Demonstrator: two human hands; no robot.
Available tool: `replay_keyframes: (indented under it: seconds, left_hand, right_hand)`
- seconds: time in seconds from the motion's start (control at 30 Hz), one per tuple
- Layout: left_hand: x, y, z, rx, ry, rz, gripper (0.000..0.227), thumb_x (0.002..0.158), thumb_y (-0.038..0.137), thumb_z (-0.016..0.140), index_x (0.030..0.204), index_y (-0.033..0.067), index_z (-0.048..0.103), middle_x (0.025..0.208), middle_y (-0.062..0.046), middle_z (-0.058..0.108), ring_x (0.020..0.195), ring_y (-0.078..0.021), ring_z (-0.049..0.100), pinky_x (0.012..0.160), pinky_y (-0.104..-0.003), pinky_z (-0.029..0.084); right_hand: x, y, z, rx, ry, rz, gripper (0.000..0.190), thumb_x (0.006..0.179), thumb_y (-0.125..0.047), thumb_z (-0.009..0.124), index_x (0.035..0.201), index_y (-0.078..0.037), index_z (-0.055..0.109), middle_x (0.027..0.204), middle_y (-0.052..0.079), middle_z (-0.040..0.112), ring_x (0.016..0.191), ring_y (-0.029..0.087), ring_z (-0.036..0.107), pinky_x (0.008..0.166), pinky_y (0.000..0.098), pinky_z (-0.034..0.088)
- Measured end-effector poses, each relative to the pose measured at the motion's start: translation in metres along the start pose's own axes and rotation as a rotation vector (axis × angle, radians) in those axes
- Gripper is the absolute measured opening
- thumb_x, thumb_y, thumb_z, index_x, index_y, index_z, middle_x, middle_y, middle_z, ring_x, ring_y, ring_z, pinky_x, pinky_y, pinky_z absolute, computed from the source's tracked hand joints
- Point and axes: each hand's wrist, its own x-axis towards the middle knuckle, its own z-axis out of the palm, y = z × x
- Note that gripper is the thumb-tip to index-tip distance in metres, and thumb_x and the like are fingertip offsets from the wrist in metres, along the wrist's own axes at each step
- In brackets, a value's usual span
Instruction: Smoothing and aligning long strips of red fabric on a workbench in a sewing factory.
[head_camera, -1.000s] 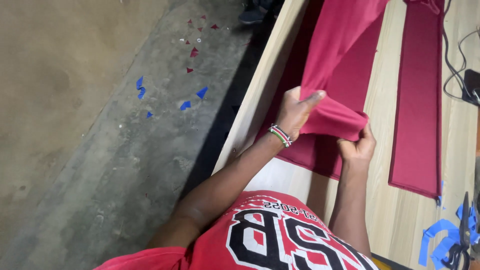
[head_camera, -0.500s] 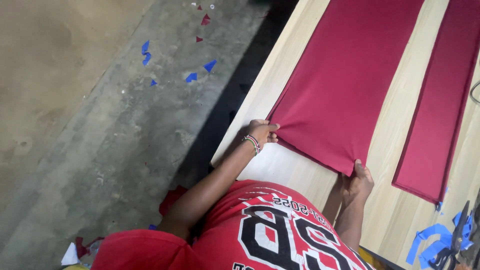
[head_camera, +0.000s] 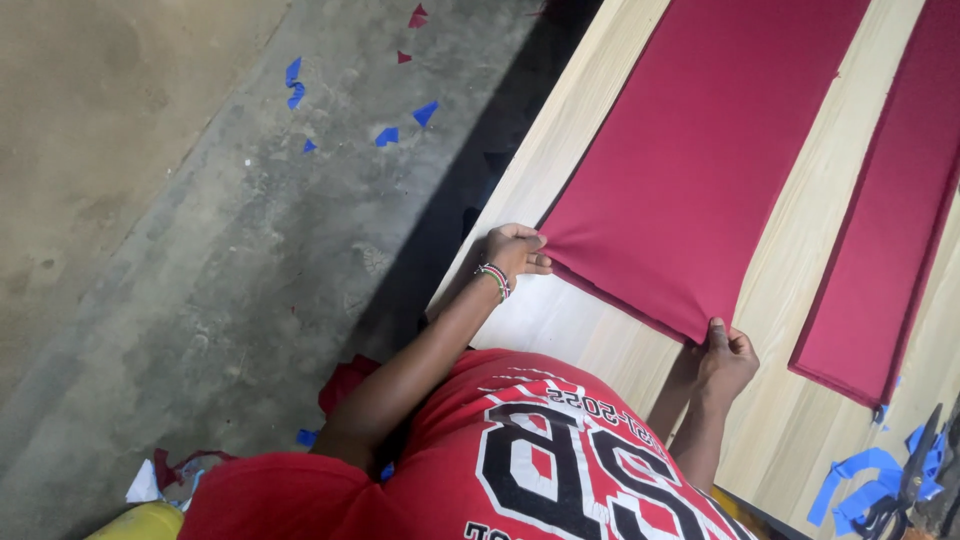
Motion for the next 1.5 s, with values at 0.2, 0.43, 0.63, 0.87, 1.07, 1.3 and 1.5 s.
replay_keyframes:
  seconds: [0.2, 0.43, 0.63, 0.87, 1.07, 1.3, 1.5]
  left_hand:
    - [0.011, -0.020, -0.001, 0.162, 0.066, 0.037, 0.013, 0.096, 0.002, 0.062, 0.108, -0.0054, 0.063, 0.081, -0.025, 0.069, 0.058, -0.0399, 0.073, 0.055, -0.052, 0.067]
    - [-0.021, 0.004, 0.012, 0.185, 0.141, 0.069, 0.020, 0.094, 0.005, 0.064, 0.109, -0.0075, 0.064, 0.084, -0.029, 0.070, 0.057, -0.0378, 0.073, 0.053, -0.048, 0.067]
    - [-0.021, 0.004, 0.012, 0.185, 0.147, 0.057, 0.026, 0.094, 0.006, 0.064, 0.111, -0.0122, 0.059, 0.086, -0.032, 0.070, 0.057, -0.0375, 0.073, 0.052, -0.047, 0.066]
    - [-0.018, 0.001, 0.012, 0.195, 0.167, 0.111, 0.022, 0.093, 0.007, 0.066, 0.105, -0.0097, 0.058, 0.079, -0.029, 0.071, 0.050, -0.0365, 0.071, 0.046, -0.047, 0.065]
    - [-0.023, 0.003, 0.014, 0.234, 0.156, 0.130, 0.022, 0.095, 0.007, 0.065, 0.107, -0.0084, 0.056, 0.078, -0.029, 0.071, 0.049, -0.0366, 0.071, 0.044, -0.046, 0.065]
    - [-0.042, 0.016, 0.023, 0.242, 0.213, 0.143, 0.005, 0.094, -0.002, 0.062, 0.096, -0.0036, 0.058, 0.072, -0.021, 0.070, 0.043, -0.0266, 0.065, 0.037, -0.040, 0.059]
    - [-0.043, 0.017, 0.021, 0.270, 0.186, 0.152, 0.005, 0.095, -0.001, 0.060, 0.097, -0.0022, 0.056, 0.071, -0.020, 0.070, 0.044, -0.0285, 0.066, 0.037, -0.041, 0.058]
  right_hand:
    - [0.018, 0.016, -0.014, -0.115, 0.018, -0.116, 0.012, 0.101, -0.019, 0.083, 0.103, -0.011, 0.074, 0.080, 0.006, 0.062, 0.055, 0.013, 0.062, 0.047, 0.0256, 0.052]
    - [-0.019, -0.019, -0.007, -0.100, 0.037, -0.097, 0.016, 0.097, -0.017, 0.086, 0.100, -0.010, 0.072, 0.075, 0.003, 0.059, 0.053, 0.012, 0.060, 0.045, 0.0246, 0.047]
    - [0.006, 0.011, -0.010, -0.110, 0.036, -0.127, 0.017, 0.095, -0.018, 0.088, 0.099, -0.010, 0.073, 0.075, 0.002, 0.058, 0.058, 0.009, 0.057, 0.047, 0.0251, 0.045]
    - [-0.004, 0.000, -0.011, -0.172, 0.017, -0.151, 0.019, 0.096, -0.019, 0.088, 0.099, -0.009, 0.072, 0.076, 0.002, 0.059, 0.062, 0.010, 0.058, 0.050, 0.0248, 0.049]
    - [-0.010, -0.016, -0.015, -0.193, -0.004, -0.145, 0.019, 0.100, -0.020, 0.084, 0.100, -0.007, 0.071, 0.077, 0.003, 0.060, 0.065, 0.011, 0.060, 0.053, 0.0255, 0.055]
    - [0.021, -0.031, -0.047, -0.315, 0.012, -0.187, 0.013, 0.091, -0.011, 0.059, 0.088, -0.016, 0.071, 0.088, -0.004, 0.072, 0.081, 0.008, 0.066, 0.073, 0.0243, 0.052]
    - [0.151, 0.035, -0.131, -0.725, 0.298, -0.360, 0.012, 0.090, -0.022, 0.068, 0.097, -0.012, 0.069, 0.093, 0.011, 0.075, 0.081, 0.034, 0.071, 0.075, 0.0452, 0.055]
